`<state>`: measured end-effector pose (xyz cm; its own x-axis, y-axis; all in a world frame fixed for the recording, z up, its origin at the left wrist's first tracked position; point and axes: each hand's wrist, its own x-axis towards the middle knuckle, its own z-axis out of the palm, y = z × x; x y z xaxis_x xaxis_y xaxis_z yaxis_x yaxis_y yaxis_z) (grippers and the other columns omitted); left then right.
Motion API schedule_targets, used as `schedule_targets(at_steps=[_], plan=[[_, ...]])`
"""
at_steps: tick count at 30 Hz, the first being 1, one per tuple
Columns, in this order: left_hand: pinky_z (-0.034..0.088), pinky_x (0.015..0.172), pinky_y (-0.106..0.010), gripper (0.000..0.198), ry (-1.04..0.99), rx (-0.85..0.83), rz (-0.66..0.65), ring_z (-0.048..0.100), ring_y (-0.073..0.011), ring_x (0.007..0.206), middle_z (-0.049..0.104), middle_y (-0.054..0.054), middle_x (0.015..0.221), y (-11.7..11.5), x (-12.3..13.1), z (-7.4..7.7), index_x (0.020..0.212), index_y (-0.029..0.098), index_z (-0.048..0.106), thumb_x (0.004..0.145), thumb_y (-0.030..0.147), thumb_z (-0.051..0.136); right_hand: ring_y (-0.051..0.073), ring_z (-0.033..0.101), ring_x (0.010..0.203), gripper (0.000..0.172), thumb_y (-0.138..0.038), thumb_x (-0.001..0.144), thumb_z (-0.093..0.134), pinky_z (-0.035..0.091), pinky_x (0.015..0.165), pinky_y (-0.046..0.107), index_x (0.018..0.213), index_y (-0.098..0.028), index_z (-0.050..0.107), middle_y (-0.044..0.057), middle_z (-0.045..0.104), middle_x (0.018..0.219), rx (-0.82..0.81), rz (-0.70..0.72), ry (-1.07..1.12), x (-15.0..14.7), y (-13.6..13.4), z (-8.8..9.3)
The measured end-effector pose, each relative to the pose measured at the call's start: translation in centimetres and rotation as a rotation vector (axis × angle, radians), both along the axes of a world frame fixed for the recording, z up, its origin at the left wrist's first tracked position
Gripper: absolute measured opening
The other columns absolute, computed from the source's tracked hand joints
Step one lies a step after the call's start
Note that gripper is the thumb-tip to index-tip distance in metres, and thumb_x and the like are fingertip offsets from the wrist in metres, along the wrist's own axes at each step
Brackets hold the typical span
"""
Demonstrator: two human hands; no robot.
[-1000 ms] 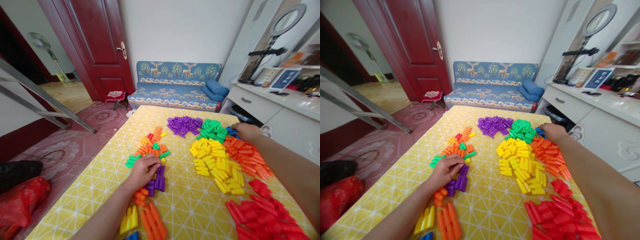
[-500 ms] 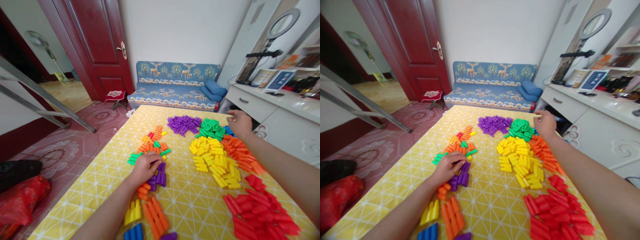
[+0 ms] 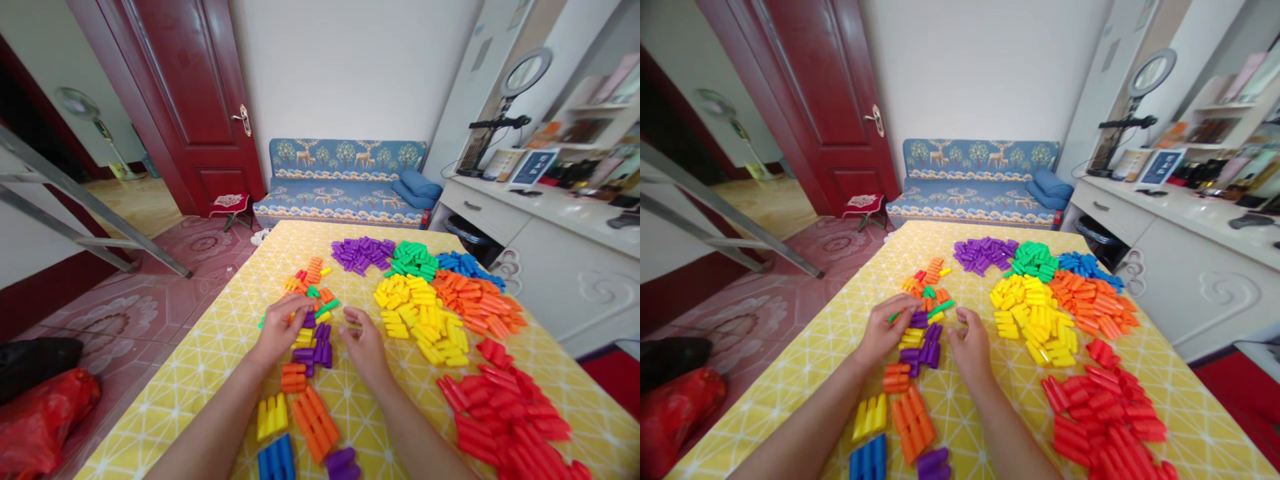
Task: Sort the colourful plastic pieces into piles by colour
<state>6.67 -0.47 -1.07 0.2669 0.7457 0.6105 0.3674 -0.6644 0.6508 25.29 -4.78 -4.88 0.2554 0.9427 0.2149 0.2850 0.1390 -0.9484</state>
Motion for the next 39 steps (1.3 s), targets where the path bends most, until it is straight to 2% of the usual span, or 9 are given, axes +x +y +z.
schedule_targets(at_steps=[3,6,9,11,14,19,27,31,39], plan=[[0.05,0.082,-0.03,0.021,-0.001,-0.069,0.129,0.064,-0.0179,0.089,0.07,-0.007,0.094,1.2,-2.2,1.0,0.094,0.018,0.071,0.086,0.025,0.052,0.021,0.058,0.102,0.039,-0.019,0.071,0.054,0.05,0.077,0.032,0.11,-0.018,0.056,0.009,0.061,0.111,0.055,-0.014,-0.059,0.3,0.3,-0.7],[0.052,0.072,-0.032,0.035,0.176,-0.309,0.206,0.064,-0.0214,0.085,0.068,-0.009,0.102,2.2,-5.7,1.4,0.104,0.017,0.068,0.075,0.036,0.065,0.021,0.059,0.099,0.037,-0.017,0.071,0.051,0.05,0.077,0.033,0.108,-0.017,0.057,0.008,0.062,0.106,0.069,-0.005,-0.113,0.4,0.5,-0.9],[0.052,0.078,-0.035,0.064,0.317,-0.49,0.0,0.063,-0.0238,0.09,0.064,-0.01,0.11,2.4,-8.8,1.3,0.112,0.019,0.065,0.052,0.035,0.082,0.02,0.059,0.098,0.036,-0.016,0.073,0.049,0.051,0.077,0.033,0.108,-0.017,0.056,0.009,0.062,0.105,0.054,0.006,-0.132,0.5,0.6,-0.9],[0.052,0.079,-0.034,0.068,0.326,-0.503,-0.081,0.063,-0.023,0.089,0.063,-0.009,0.109,2.2,-9.5,1.1,0.114,0.02,0.064,0.05,0.033,0.084,0.021,0.059,0.097,0.037,-0.016,0.074,0.048,0.052,0.077,0.034,0.109,-0.016,0.056,0.009,0.062,0.107,0.043,0.01,-0.153,0.6,0.8,-1.0],[0.052,0.075,-0.032,0.063,0.301,-0.468,-0.125,0.062,-0.0209,0.085,0.063,-0.009,0.108,2.1,-8.5,0.5,0.114,0.019,0.064,0.054,0.029,0.082,0.023,0.055,0.109,0.048,-0.014,0.073,0.048,0.049,0.089,0.039,0.121,-0.017,0.051,0.011,0.056,0.122,0.069,0.021,-0.277,0.6,1.0,-0.9],[0.052,0.073,-0.03,0.045,0.205,-0.465,-0.121,0.061,-0.018,0.083,0.065,-0.01,0.108,3.0,-5.0,-0.2,0.112,0.017,0.065,0.068,0.024,0.071,0.025,0.033,0.133,0.07,-0.005,0.069,0.046,0.027,0.111,0.044,0.138,-0.018,0.04,0.009,0.04,0.143,0.064,0.128,-0.602,0.1,1.1,0.1],[0.047,0.093,-0.039,0.034,0.092,-0.439,-0.119,0.063,-0.0225,0.099,0.071,-0.008,0.103,5.9,0.5,-0.2,0.1,0.015,0.069,0.066,0.014,0.066,0.022,0.046,0.12,0.055,-0.006,0.068,0.048,0.035,0.105,0.037,0.12,-0.019,0.056,0.008,0.053,0.128,0.071,0.154,-0.592,0.6,1.1,0.3],[0.049,0.089,-0.038,0.033,-0.044,-0.452,-0.137,0.065,-0.0209,0.093,0.071,-0.007,0.1,7.1,3.0,-0.8,0.101,0.015,0.069,0.068,0.019,0.068,0.022,0.051,0.114,0.049,-0.007,0.067,0.052,0.038,0.1,0.036,0.113,-0.023,0.059,0.005,0.057,0.121,0.079,0.135,-0.551,0.6,1.2,0.2],[0.053,0.08,-0.035,0.04,-0.322,-0.635,-0.264,0.066,-0.0208,0.089,0.069,-0.01,0.105,6.6,3.5,-2.8,0.111,0.014,0.064,0.076,0.033,0.067,0.02,0.057,0.098,0.037,-0.007,0.068,0.048,0.044,0.088,0.032,0.098,-0.023,0.062,0.004,0.062,0.1,0.051,0.087,-0.522,0.3,1.2,0.5]])
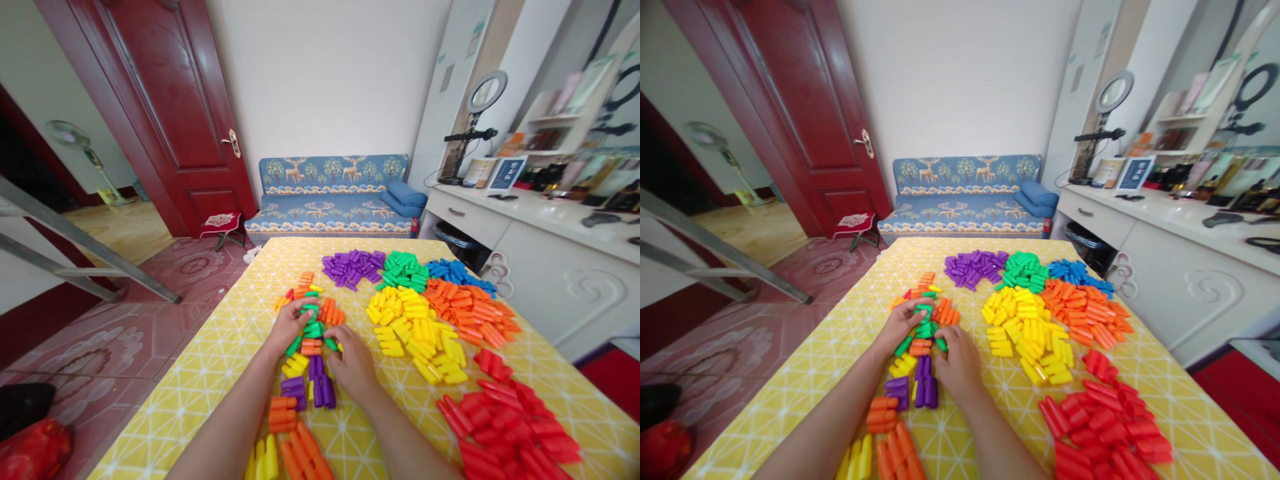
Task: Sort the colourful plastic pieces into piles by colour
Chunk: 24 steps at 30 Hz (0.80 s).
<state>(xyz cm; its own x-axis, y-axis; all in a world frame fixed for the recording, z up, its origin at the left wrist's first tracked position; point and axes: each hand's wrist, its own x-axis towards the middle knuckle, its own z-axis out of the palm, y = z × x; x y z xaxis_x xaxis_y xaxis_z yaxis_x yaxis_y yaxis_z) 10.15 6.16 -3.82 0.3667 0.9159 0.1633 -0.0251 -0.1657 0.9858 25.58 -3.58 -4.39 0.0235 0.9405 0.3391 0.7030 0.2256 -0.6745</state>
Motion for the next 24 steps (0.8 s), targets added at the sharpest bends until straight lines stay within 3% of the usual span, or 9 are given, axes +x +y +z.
schedule_targets(at_steps=[2,5,7,9,12,15,19,24], plan=[[0.052,0.083,-0.036,0.044,0.026,0.013,-0.111,0.065,-0.0214,0.094,0.067,-0.01,0.11,-0.5,-0.4,0.4,0.119,0.016,0.061,0.077,0.031,0.066,0.021,0.055,0.104,0.044,-0.007,0.07,0.048,0.043,0.092,0.034,0.108,-0.024,0.061,0.005,0.061,0.11,0.0,0.008,-0.009,0.0,-0.1,0.1],[0.042,0.1,-0.041,0.057,0.118,0.12,-0.229,0.055,-0.0253,0.116,0.06,-0.01,0.125,-1.1,-0.8,1.3,0.129,0.02,0.054,0.074,0.026,0.069,0.023,0.048,0.118,0.057,-0.009,0.071,0.051,0.036,0.101,0.038,0.126,-0.025,0.053,0.005,0.053,0.129,0.014,0.048,-0.068,-0.1,-0.1,0.3],[0.03,0.11,-0.043,0.065,0.183,0.195,-0.262,0.044,-0.0264,0.128,0.053,-0.01,0.133,-1.5,-0.8,1.9,0.133,0.022,0.05,0.071,0.023,0.072,0.022,0.048,0.118,0.056,-0.009,0.072,0.051,0.036,0.102,0.038,0.126,-0.026,0.054,0.005,0.054,0.13,0.014,0.078,-0.092,-0.2,-0.1,0.5],[0.027,0.112,-0.043,0.069,0.218,0.22,-0.283,0.04,-0.0264,0.131,0.049,-0.009,0.138,-1.6,-0.8,2.0,0.133,0.024,0.05,0.069,0.021,0.074,0.021,0.052,0.112,0.049,-0.009,0.074,0.05,0.039,0.098,0.036,0.118,-0.025,0.059,0.004,0.059,0.121,0.015,0.084,-0.059,-0.1,0.0,0.6],[0.039,0.103,-0.04,0.066,0.177,0.155,-0.288,0.05,-0.0261,0.122,0.053,-0.01,0.133,-1.5,-0.7,1.6,0.131,0.022,0.053,0.069,0.025,0.075,0.019,0.058,0.103,0.037,-0.009,0.074,0.048,0.043,0.092,0.033,0.104,-0.024,0.064,0.003,0.065,0.108,0.027,0.032,0.078,0.1,0.4,0.3],[0.051,0.085,-0.035,0.061,0.129,0.058,-0.251,0.062,-0.0229,0.099,0.065,-0.01,0.114,-1.3,-0.7,0.8,0.127,0.018,0.055,0.071,0.031,0.074,0.019,0.062,0.096,0.03,-0.013,0.076,0.049,0.047,0.088,0.033,0.1,-0.024,0.064,0.002,0.068,0.101,0.02,-0.012,0.242,0.4,0.7,-0.3],[0.052,0.075,-0.03,0.056,0.141,0.06,-0.151,0.063,-0.0172,0.081,0.068,-0.007,0.098,-1.1,-0.5,0.6,0.125,0.016,0.057,0.073,0.033,0.071,0.02,0.064,0.091,0.025,-0.02,0.078,0.052,0.05,0.082,0.033,0.101,-0.022,0.063,0.003,0.069,0.098,-0.01,-0.046,0.418,0.7,0.8,-0.6],[0.053,0.069,-0.027,0.06,0.145,0.102,-0.075,0.063,-0.0144,0.073,0.067,-0.004,0.094,-1.0,-0.1,0.7,0.132,0.019,0.049,0.076,0.029,0.068,0.018,0.064,0.074,0.018,-0.031,0.082,0.055,0.049,0.07,0.029,0.09,-0.021,0.067,0.002,0.071,0.084,-0.008,-0.018,0.421,0.5,0.7,-0.4]])
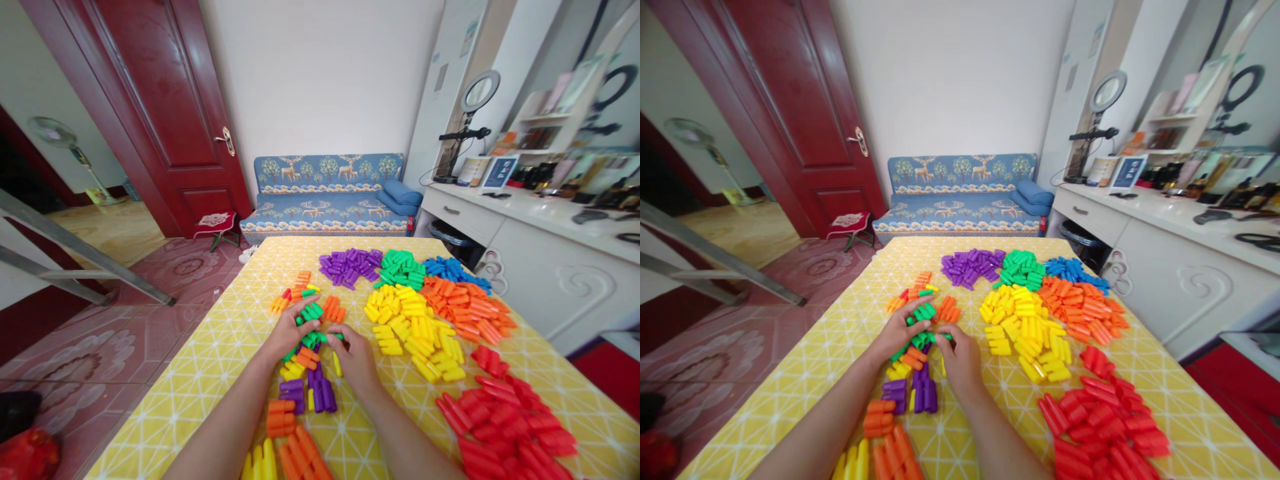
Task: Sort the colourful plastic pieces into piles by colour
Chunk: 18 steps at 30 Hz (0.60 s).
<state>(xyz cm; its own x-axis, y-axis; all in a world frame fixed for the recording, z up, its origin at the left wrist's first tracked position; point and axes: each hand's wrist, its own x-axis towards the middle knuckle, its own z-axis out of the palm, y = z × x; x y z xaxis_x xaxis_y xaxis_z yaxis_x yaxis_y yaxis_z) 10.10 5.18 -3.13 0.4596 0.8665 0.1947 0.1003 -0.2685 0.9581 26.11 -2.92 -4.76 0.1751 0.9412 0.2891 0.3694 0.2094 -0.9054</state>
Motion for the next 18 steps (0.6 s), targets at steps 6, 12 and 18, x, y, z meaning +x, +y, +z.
schedule_targets(at_steps=[6,12,18], plan=[[0.054,0.073,-0.029,0.065,-0.023,0.08,0.176,0.064,-0.0163,0.081,0.066,-0.006,0.098,0.1,0.4,-0.3,0.139,0.019,0.038,0.079,0.026,0.062,0.017,0.062,0.071,0.019,-0.034,0.081,0.056,0.046,0.065,0.026,0.088,-0.022,0.068,0.001,0.07,0.08,-0.005,-0.008,0.013,-0.2,0.0,0.1],[0.051,0.083,-0.033,0.051,-0.004,0.128,0.105,0.063,-0.0197,0.093,0.066,-0.009,0.111,-0.1,0.1,0.3,0.127,0.018,0.054,0.079,0.031,0.065,0.017,0.062,0.076,0.018,-0.026,0.078,0.058,0.047,0.07,0.028,0.093,-0.019,0.063,0.002,0.068,0.085,-0.003,-0.082,0.125,0.0,0.1,0.0],[0.049,0.086,-0.035,0.029,0.092,0.197,0.01,0.064,-0.0213,0.088,0.07,-0.01,0.088,-0.2,-0.5,0.9,0.084,0.014,0.072,0.084,0.039,0.058,0.018,0.063,0.08,0.021,-0.028,0.079,0.057,0.047,0.072,0.028,0.097,-0.017,0.059,0.004,0.068,0.088,0.001,-0.079,0.209,0.0,0.4,-0.4]])
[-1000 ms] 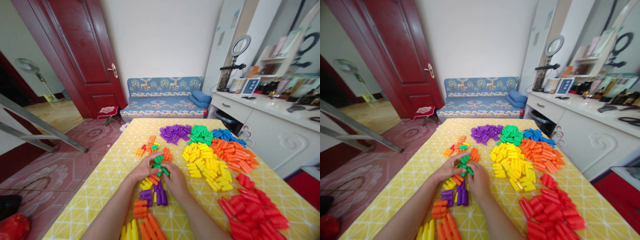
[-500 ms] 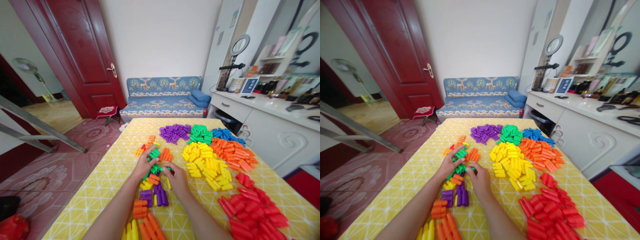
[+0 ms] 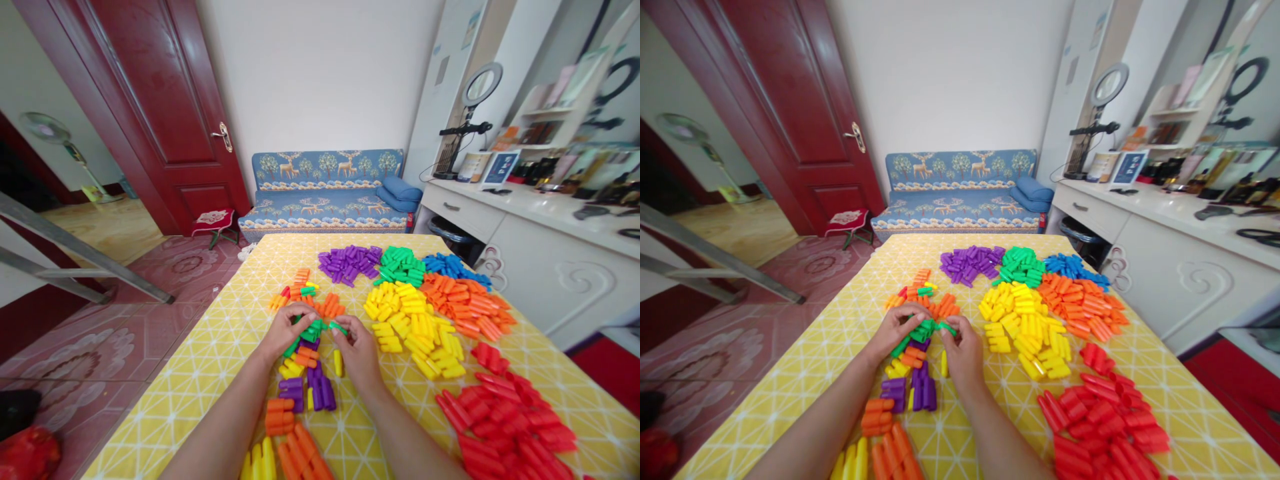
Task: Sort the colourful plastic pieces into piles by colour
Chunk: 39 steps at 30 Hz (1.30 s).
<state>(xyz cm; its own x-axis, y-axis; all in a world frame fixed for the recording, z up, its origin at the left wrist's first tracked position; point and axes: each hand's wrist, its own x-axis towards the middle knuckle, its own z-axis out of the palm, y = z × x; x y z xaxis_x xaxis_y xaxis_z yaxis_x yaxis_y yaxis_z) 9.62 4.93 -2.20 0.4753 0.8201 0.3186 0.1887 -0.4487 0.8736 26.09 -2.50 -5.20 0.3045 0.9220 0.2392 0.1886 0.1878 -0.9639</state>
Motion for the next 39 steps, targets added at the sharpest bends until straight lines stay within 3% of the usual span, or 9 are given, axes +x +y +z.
schedule_targets(at_steps=[3,6,8,14,18,22,27,33,39], plan=[[0.046,0.091,-0.036,0.035,0.09,0.051,-0.042,0.061,-0.0234,0.097,0.068,-0.011,0.101,-0.1,-0.3,0.2,0.102,0.016,0.07,0.076,0.039,0.068,0.018,0.063,0.079,0.021,-0.029,0.078,0.058,0.047,0.07,0.028,0.096,-0.017,0.06,0.005,0.068,0.087,0.002,-0.001,-0.006,0.0,0.1,-0.1],[0.041,0.099,-0.038,0.071,0.177,0.081,-0.14,0.055,-0.0265,0.112,0.061,-0.011,0.121,-0.1,-0.6,0.4,0.126,0.021,0.057,0.06,0.036,0.081,0.018,0.063,0.079,0.021,-0.03,0.078,0.059,0.047,0.071,0.028,0.095,-0.018,0.06,0.005,0.069,0.087,0.005,0.002,-0.011,0.1,0.1,-0.2],[0.039,0.102,-0.039,0.081,0.209,0.059,-0.177,0.052,-0.0271,0.116,0.057,-0.011,0.126,0.1,-0.8,0.5,0.131,0.022,0.052,0.057,0.034,0.083,0.018,0.063,0.078,0.021,-0.03,0.078,0.059,0.047,0.071,0.028,0.095,-0.018,0.06,0.004,0.068,0.087,-0.006,0.006,-0.017,0.1,0.1,-0.1],[0.045,0.093,-0.035,0.051,0.22,0.065,-0.114,0.06,-0.0226,0.102,0.064,-0.009,0.111,0.4,-0.7,-0.2,0.117,0.019,0.064,0.066,0.018,0.072,0.018,0.062,0.078,0.02,-0.03,0.079,0.058,0.046,0.071,0.028,0.095,-0.018,0.06,0.004,0.068,0.086,-0.015,0.015,-0.036,0.1,0.1,-0.3],[0.046,0.091,-0.032,0.054,0.256,0.24,-0.03,0.061,-0.02,0.097,0.067,-0.006,0.104,0.2,0.1,-0.5,0.11,0.021,0.068,0.061,0.001,0.057,0.017,0.062,0.077,0.02,-0.03,0.079,0.058,0.046,0.07,0.028,0.096,-0.018,0.06,0.003,0.068,0.085,-0.011,0.017,-0.047,0.1,0.2,-0.5],[0.047,0.089,-0.032,0.052,0.328,0.299,0.005,0.062,-0.0198,0.094,0.069,-0.004,0.102,0.2,0.4,-0.7,0.106,0.022,0.069,0.061,0.001,0.055,0.017,0.062,0.077,0.019,-0.029,0.079,0.058,0.046,0.069,0.027,0.095,-0.018,0.061,0.003,0.068,0.085,-0.004,0.018,-0.048,0.1,0.2,-0.4],[0.047,0.086,-0.032,0.037,0.299,0.253,0.025,0.062,-0.0203,0.092,0.069,-0.006,0.1,0.4,0.3,-1.0,0.102,0.02,0.069,0.066,0.01,0.065,0.017,0.062,0.075,0.019,-0.028,0.078,0.058,0.046,0.069,0.027,0.094,-0.018,0.062,0.003,0.068,0.084,-0.021,0.011,-0.066,0.0,0.2,-0.3],[0.048,0.074,-0.026,0.031,0.233,0.124,-0.006,0.062,-0.016,0.079,0.069,-0.003,0.087,0.3,0.3,-0.9,0.094,0.017,0.067,0.066,0.006,0.063,0.018,0.061,0.079,0.02,-0.024,0.076,0.055,0.047,0.072,0.028,0.093,-0.017,0.062,0.004,0.067,0.087,-0.006,-0.035,-0.132,0.2,0.1,-0.1],[0.047,0.074,-0.025,0.027,0.155,0.024,-0.059,0.062,-0.0159,0.08,0.068,-0.004,0.086,0.0,0.4,-0.5,0.092,0.015,0.068,0.066,0.006,0.065,0.018,0.063,0.076,0.022,-0.021,0.075,0.053,0.048,0.071,0.029,0.095,-0.019,0.063,0.004,0.068,0.088,-0.071,-0.017,-0.198,0.3,0.2,-0.3]])
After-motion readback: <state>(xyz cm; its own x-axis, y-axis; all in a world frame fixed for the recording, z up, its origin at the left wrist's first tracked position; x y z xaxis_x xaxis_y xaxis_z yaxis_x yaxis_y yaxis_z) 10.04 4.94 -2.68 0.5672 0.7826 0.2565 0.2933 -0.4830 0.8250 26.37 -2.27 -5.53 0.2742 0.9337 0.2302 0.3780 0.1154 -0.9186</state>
